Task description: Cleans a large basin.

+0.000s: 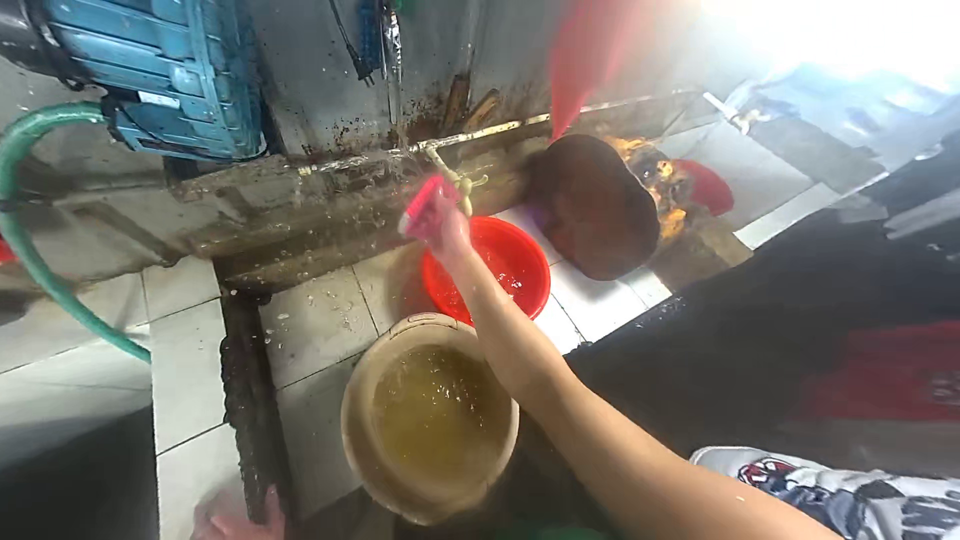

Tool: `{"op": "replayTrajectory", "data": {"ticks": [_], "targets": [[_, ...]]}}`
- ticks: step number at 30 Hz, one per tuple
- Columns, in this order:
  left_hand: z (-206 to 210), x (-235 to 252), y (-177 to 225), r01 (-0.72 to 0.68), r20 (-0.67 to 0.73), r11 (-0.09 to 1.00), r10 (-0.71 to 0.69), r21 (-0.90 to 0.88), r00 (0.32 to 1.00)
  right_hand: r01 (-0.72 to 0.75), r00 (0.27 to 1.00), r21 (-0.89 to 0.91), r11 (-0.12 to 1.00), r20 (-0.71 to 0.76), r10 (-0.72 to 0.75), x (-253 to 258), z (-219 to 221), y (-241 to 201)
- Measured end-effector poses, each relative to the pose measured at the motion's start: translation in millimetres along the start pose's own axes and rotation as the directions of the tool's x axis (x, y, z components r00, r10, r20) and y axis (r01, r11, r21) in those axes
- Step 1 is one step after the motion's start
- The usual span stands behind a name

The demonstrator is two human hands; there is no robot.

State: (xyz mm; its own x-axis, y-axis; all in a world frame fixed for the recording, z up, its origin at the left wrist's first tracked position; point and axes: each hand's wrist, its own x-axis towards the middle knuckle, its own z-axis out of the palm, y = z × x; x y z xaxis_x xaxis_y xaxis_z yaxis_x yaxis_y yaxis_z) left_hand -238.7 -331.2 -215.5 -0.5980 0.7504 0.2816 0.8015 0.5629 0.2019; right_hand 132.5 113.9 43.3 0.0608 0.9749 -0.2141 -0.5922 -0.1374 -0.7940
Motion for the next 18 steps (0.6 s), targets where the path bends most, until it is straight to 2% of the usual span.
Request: {"op": "replayTrajectory", "data": {"ticks": [2,5,7,9,11,13,15,18], "targets": [[1,3,4,0.014,0.049,0.999,-0.015,0.037,0.999,-0.04,0.998,-0.147,0.988,-0.051,0.033,-20,-48,21],[0,3,7,0.037,0.136,0.997,-0.046,0.066,0.99,-0.269,0.963,-0.316,0.91,-0.12,0.243,-81,-137,89],[5,9,6,0.043,0.16,0.994,-0.059,0.104,0.985,-0.409,0.911,-0.449,0.795,-0.153,0.382,-128,-178,126],[0,10,12,0.06,0.186,0.993,-0.079,0.106,0.979,-0.473,0.846,-0.647,0.598,-0.145,0.513,-168,-214,148],[-8,8,17,0.094,0.227,0.989,-0.118,0.115,0.967,-0.363,0.779,-0.885,0.29,-0.118,0.615,-192,-241,161],[-15,12,25,0.155,0.276,0.982,-0.18,0.108,0.944,-0.12,0.735,-0.993,0.019,-0.076,0.674,-201,-248,161],[-26,14,39,0.225,0.311,0.969,-0.247,0.104,0.918,0.066,0.705,-0.99,-0.127,-0.044,0.707,-204,-243,160],[-29,11,40,0.244,0.283,0.964,-0.266,0.11,0.922,0.185,0.685,-0.963,-0.194,-0.015,0.728,-200,-240,164]]}}
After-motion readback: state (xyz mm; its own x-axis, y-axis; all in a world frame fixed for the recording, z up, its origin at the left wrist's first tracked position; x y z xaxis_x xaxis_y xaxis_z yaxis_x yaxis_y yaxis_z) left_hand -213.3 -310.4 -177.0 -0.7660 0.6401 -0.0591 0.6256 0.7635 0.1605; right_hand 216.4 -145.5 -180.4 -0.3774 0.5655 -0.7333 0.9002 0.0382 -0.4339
